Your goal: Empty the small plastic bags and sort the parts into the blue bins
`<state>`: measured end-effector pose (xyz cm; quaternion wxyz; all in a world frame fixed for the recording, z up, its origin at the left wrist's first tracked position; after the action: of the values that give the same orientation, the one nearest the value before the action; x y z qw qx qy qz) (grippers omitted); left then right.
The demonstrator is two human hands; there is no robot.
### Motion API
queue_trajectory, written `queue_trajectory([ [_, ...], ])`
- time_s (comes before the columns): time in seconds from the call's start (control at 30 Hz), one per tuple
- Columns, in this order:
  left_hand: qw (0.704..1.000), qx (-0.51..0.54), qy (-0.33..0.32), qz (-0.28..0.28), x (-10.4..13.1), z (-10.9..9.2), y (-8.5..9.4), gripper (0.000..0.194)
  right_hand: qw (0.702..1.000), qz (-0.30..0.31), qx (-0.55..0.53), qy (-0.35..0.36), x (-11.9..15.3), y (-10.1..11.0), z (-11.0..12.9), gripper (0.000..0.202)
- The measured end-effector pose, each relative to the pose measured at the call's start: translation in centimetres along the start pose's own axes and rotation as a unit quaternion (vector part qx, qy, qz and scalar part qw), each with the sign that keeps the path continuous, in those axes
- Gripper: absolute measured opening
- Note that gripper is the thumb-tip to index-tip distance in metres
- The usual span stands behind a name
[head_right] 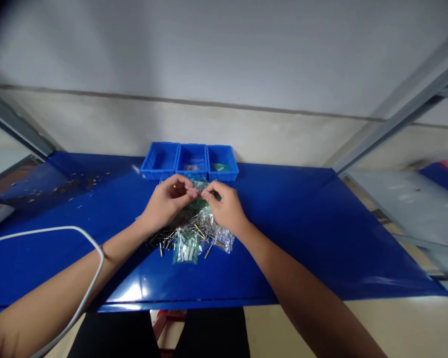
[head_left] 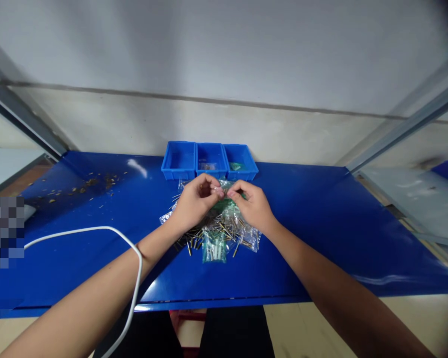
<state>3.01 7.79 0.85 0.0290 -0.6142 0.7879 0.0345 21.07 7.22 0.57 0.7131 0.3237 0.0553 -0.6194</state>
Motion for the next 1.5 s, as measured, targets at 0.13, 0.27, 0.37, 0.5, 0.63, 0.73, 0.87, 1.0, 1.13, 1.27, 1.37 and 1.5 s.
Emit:
queue_trajectory([
  [0.13, 0.999, 0.029, 0.002, 0.031, 0.0, 0.2, -0.4, 0.027, 0.999, -0.023, -0.022, 0.001, 0.1, -0.1, -0.1, 0.018],
  [0.27, 0.999, 0.045, 0.000, 0.029, 0.0, 0.2, -0.3, 0.031, 0.997, -0.032, -0.070, -0.001, 0.1, -0.5, -0.2, 0.014],
  [0.37, 0.999, 0.046, 0.004, 0.011, -0.1, 0.2, 0.0, 0.048, 0.997, -0.034, -0.069, 0.001, 0.1, -0.5, -0.2, 0.011],
  [0.5, 1.000, -0.006, 0.017, -0.005, -0.1, 0.3, 0.3, 0.034, 0.997, -0.029, -0.068, -0.030, 0.3, -0.5, -0.5, 0.013],
  [0.63, 0.997, -0.070, 0.024, 0.001, 0.0, 0.2, 0.4, 0.017, 0.990, -0.029, -0.103, -0.090, 0.6, -0.7, -1.0, 0.018],
  [0.73, 0.997, -0.071, 0.032, 0.008, 0.3, 0.0, 0.4, 0.017, 0.981, -0.029, -0.154, -0.112, 0.4, -0.8, -0.9, 0.019],
  [0.87, 0.997, -0.054, 0.042, 0.028, 0.6, -0.5, 0.1, 0.019, 0.969, -0.030, -0.214, -0.116, 0.2, -0.8, -0.7, 0.024],
  [1.0, 0.998, -0.047, 0.043, 0.029, 0.6, -0.2, -0.2, 0.017, 0.977, -0.046, -0.182, -0.098, 0.1, -0.6, -0.5, 0.021],
  [1.13, 0.998, -0.016, 0.049, 0.019, 0.3, 0.8, -0.2, 0.020, 0.980, -0.056, -0.172, -0.079, 0.2, -0.8, -0.3, 0.019],
  [1.27, 0.998, -0.012, 0.053, 0.019, 0.2, 1.2, -0.2, 0.023, 0.982, -0.056, -0.165, -0.075, 0.2, -0.8, -0.4, 0.020],
  [1.37, 0.999, -0.014, 0.044, 0.018, 0.2, 0.9, -0.2, 0.021, 0.983, -0.054, -0.160, -0.069, 0.2, -0.8, -0.5, 0.018],
  [1.5, 0.999, -0.025, 0.017, 0.015, 0.3, 0.3, -0.1, 0.014, 0.986, -0.054, -0.149, -0.057, 0.2, -0.7, -0.4, 0.015],
])
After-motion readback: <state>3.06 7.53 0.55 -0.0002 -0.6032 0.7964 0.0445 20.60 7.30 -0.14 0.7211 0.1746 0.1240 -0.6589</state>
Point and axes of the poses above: each hand's wrist, its own x-axis away from the middle knuckle, its own y-axis out of the back of the hand, z = x × y, the point moved 8 cm from there along -x, towards the middle knuckle, and after that the axes turned 9 degrees about y, right-handed, at the moved point
